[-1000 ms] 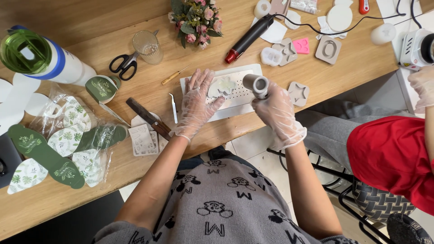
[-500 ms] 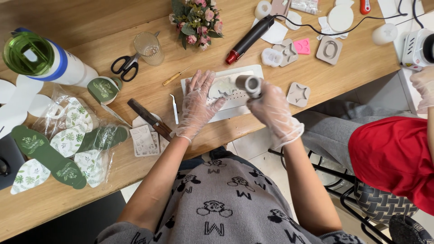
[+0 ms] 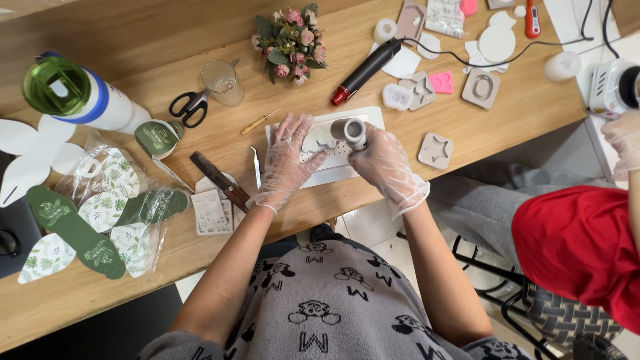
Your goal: Use a heat gun and styling tools to smooth and detail a wax ornament on a workbench.
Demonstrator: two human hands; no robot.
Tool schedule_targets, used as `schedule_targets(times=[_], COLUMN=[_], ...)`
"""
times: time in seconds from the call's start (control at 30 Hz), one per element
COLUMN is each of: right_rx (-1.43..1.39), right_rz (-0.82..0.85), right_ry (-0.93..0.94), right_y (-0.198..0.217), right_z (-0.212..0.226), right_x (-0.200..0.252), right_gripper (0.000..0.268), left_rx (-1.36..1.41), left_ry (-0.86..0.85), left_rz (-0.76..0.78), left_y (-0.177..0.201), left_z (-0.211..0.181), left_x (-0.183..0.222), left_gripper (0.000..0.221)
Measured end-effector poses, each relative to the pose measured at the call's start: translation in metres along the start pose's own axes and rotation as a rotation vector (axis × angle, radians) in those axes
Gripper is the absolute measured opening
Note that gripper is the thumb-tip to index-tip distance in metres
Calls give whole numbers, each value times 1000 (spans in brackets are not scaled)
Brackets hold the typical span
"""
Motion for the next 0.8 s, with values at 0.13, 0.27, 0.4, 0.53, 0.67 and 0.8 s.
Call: schedule_targets(times=[0.13, 0.27, 0.4, 0.53, 0.67, 0.8], right_rx=[33, 20, -30, -17, 37, 31], right_rz=[9, 39, 63, 73, 104, 133], right_ry=[-8, 12, 25, 48, 133, 195], right_y=[12, 20, 22, 26, 19, 24], right_z=[-28, -37, -48, -47, -50, -36], right_x=[-6, 8, 5, -10, -41, -57], right_gripper=[42, 38, 38, 39, 40, 39], left_rx=[-28, -87, -136, -159, -191, -182], left_ry=[11, 8, 11, 32, 26, 16], left_rz=[-24, -49, -59, -60, -37, -62], left_y=[-4, -5, -11, -13, -12, -13], left_z=[3, 0, 6, 7, 5, 6], left_x=[0, 1, -1, -2, -2, 0], left_gripper=[87, 87, 86, 87, 87, 92])
Point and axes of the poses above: each hand's wrist, its own x-axis away from the middle knuckle, its own y-axis out of the back of the hand, z = x × y, the point moved 5 cm from there along -x, towards the middle knuckle, and after that the axes turned 8 degrees about -x, right-handed, at the moved point
